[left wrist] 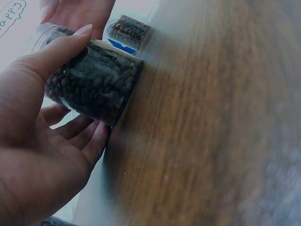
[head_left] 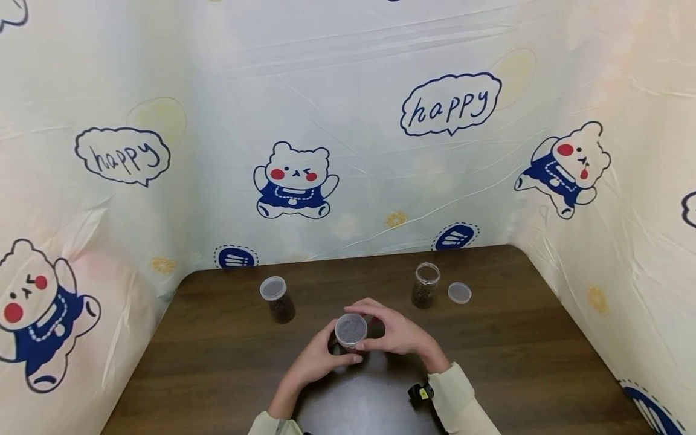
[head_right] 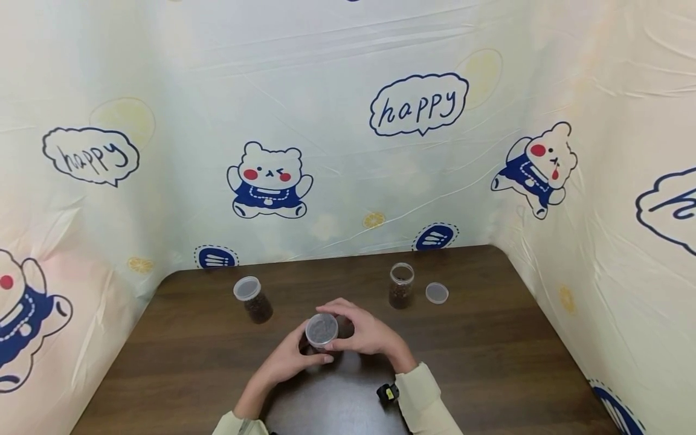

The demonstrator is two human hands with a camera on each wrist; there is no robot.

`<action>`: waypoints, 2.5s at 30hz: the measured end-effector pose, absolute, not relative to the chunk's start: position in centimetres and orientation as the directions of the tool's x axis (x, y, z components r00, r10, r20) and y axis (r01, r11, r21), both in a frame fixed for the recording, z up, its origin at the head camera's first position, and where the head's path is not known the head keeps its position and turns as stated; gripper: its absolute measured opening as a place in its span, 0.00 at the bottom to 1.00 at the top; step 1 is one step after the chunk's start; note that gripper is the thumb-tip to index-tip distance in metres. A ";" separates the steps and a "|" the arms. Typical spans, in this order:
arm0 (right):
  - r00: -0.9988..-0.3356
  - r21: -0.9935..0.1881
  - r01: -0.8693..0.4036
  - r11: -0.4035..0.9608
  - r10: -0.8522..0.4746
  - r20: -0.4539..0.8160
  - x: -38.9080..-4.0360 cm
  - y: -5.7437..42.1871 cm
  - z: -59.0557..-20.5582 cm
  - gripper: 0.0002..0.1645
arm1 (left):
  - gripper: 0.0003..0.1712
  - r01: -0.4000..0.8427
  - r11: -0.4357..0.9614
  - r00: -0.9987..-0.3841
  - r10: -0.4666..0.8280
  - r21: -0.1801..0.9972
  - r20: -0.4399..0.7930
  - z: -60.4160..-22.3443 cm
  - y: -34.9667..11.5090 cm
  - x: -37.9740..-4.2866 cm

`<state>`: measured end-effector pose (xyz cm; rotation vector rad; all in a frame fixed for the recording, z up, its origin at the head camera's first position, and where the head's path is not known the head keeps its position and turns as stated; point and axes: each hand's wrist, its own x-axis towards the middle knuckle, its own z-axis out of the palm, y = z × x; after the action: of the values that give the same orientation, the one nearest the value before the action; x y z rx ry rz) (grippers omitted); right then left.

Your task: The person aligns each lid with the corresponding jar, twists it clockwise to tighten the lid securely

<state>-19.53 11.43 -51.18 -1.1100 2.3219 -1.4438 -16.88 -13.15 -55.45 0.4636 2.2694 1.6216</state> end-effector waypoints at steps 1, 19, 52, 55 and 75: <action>-0.697 -0.833 -0.498 0.242 -0.683 0.218 -19.5 11.5 -51.2 0.40 | 0.43 0.080 0.306 -0.898 0.435 0.949 -0.065 -55.4 -13.2 -16.9; -0.752 -0.816 -0.485 0.315 -0.627 0.204 -19.2 11.0 -50.9 0.46 | 0.43 0.069 0.300 -0.893 0.443 0.951 -0.075 -55.4 -13.2 -16.9; -0.745 -0.807 -0.493 0.326 -0.637 0.198 -19.1 10.6 -51.0 0.42 | 0.45 0.082 0.300 -0.887 0.457 0.950 -0.068 -55.5 -13.2 -16.9; -0.744 -0.801 -0.501 0.328 -0.637 0.205 -19.0 10.7 -51.0 0.40 | 0.46 0.096 0.299 -0.884 0.463 0.949 -0.057 -55.4 -13.2 -16.8; -0.803 -0.752 -0.508 0.420 -0.547 0.237 -18.7 9.7 -50.7 0.40 | 0.42 0.125 0.314 -0.898 0.438 0.941 -0.027 -55.3 -13.0 -16.7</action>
<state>-18.71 9.71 -50.68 -0.9700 2.6097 -1.3569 -16.72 -12.95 -55.31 0.5100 2.3066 1.6126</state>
